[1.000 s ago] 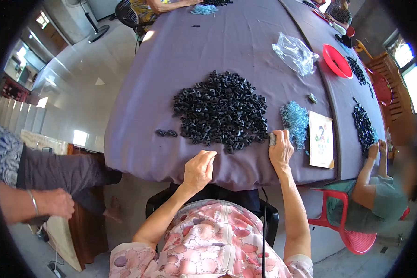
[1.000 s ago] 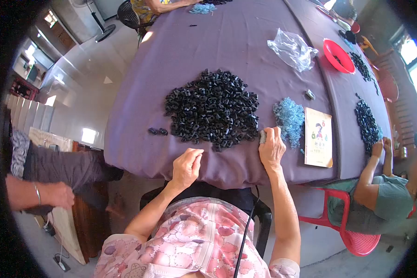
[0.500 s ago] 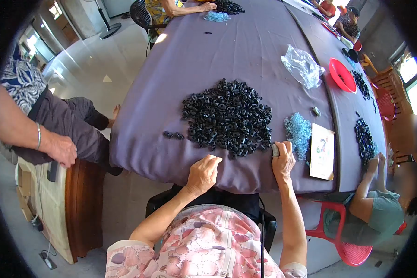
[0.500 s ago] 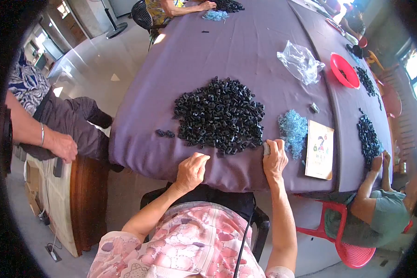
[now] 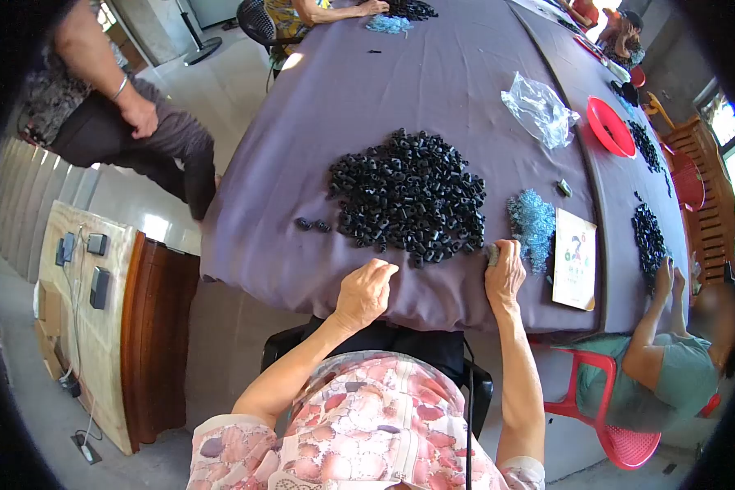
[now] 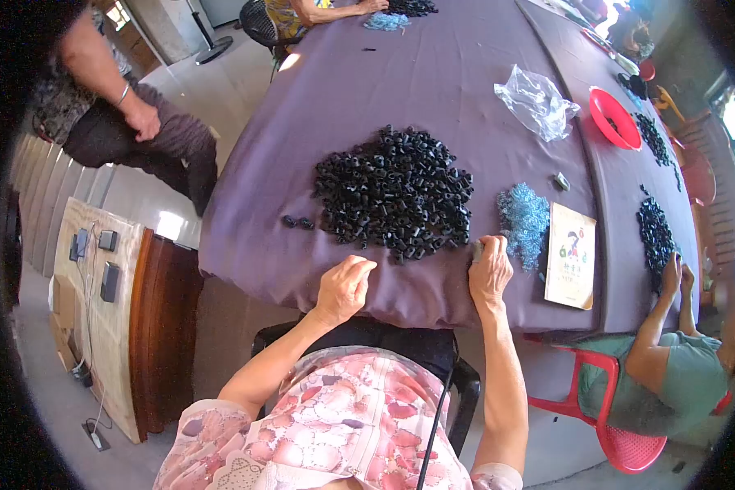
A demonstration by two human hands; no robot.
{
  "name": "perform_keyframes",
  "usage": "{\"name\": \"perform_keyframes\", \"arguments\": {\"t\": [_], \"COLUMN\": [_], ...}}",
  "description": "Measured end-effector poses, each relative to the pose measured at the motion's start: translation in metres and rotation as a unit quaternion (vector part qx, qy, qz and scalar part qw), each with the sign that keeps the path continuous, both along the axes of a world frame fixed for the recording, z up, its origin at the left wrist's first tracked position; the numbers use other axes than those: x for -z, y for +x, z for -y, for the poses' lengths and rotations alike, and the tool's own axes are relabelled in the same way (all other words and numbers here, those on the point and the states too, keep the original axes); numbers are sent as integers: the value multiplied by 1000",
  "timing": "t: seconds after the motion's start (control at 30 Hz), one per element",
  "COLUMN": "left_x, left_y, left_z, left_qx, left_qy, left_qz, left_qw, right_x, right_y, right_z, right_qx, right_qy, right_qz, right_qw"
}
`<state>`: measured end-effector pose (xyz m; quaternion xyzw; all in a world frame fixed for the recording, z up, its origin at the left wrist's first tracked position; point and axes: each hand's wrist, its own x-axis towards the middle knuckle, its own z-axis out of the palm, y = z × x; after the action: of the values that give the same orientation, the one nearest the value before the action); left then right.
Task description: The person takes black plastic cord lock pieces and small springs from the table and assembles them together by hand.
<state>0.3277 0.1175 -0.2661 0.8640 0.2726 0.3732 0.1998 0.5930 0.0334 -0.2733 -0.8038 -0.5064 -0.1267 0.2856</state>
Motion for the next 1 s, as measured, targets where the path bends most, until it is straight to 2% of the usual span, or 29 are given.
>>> {"name": "perform_keyframes", "arguments": {"t": [0.13, 0.6, 1.0], "left_x": [-3, 0, 1], "left_y": [-1, -5, -6], "left_z": [0, 1, 0], "left_qx": [2, -4, 6], "left_qy": [1, -7, -17], "left_qz": [6, -11, -24], "left_qw": [1000, 1000, 1000], "right_x": [3, -3, -2], "right_y": [0, -5, -3], "right_z": [0, -1, -1], "right_qx": [17, 3, -3], "right_qy": [-3, 7, 16], "right_qz": [-38, 5, -16], "right_qw": [999, 1000, 1000]}}
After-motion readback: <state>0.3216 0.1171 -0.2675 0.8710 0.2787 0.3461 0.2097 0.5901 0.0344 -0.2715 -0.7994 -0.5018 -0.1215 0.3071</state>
